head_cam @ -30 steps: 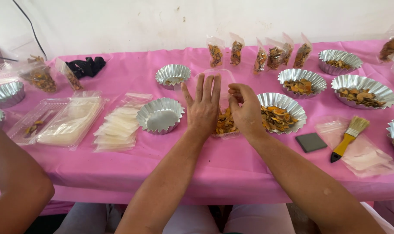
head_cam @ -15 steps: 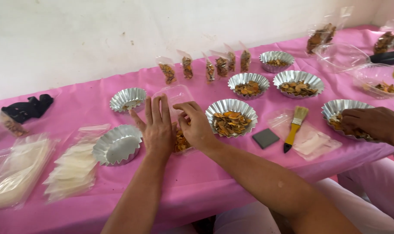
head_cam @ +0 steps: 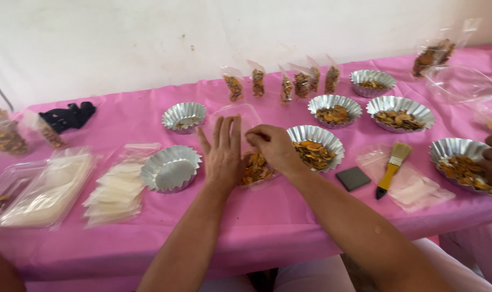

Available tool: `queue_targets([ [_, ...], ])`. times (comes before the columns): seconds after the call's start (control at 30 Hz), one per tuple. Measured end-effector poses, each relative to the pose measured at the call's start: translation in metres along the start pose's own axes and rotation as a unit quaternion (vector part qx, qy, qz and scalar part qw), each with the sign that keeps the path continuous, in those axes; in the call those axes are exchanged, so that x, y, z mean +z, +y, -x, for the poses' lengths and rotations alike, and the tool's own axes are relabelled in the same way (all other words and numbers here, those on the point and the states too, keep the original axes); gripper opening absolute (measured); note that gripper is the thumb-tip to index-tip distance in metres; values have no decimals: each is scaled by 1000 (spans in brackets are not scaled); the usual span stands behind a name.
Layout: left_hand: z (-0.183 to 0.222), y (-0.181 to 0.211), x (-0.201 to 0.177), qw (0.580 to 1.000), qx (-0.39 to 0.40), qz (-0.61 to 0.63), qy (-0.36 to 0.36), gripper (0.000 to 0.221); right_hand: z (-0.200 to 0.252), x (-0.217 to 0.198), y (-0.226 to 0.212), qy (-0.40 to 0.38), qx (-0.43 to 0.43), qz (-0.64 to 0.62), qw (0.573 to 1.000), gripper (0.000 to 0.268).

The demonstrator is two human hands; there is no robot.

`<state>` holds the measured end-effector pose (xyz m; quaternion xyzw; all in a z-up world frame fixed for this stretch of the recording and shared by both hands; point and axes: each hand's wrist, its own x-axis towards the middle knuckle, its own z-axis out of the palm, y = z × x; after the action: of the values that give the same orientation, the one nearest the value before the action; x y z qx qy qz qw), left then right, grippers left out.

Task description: Cleaning and sorting dried turmeric pieces using a brush and placing them into containers and bags.

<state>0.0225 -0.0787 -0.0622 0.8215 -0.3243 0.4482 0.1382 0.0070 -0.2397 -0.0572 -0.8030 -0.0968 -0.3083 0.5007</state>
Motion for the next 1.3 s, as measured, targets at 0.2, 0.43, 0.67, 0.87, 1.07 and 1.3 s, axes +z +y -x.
queue_targets([
  [0.2, 4, 3, 9, 999, -11, 34, 3, 113, 0, 5, 17, 7, 0, -54, 999, 10],
  [0.43, -1, 5, 0, 995, -23, 77, 66, 115, 3, -11, -8, 103, -53, -134, 984, 7],
  [0.67, 8, -7, 36, 984, 5, 175, 26, 69, 11, -5, -22, 103, -141, -23, 984, 16],
  [0.87, 9, -9, 31, 938, 7, 344, 49, 48, 4, -5, -4, -12, -56, -156, 986, 14],
  [1.07, 6, -10, 24, 925, -7, 374, 71, 44, 6, -2, -21, -69, -61, -234, 968, 18],
  [1.3, 2, -1, 5, 911, -13, 400, 99, 34, 11, -8, -33, -82, -76, -283, 952, 20],
])
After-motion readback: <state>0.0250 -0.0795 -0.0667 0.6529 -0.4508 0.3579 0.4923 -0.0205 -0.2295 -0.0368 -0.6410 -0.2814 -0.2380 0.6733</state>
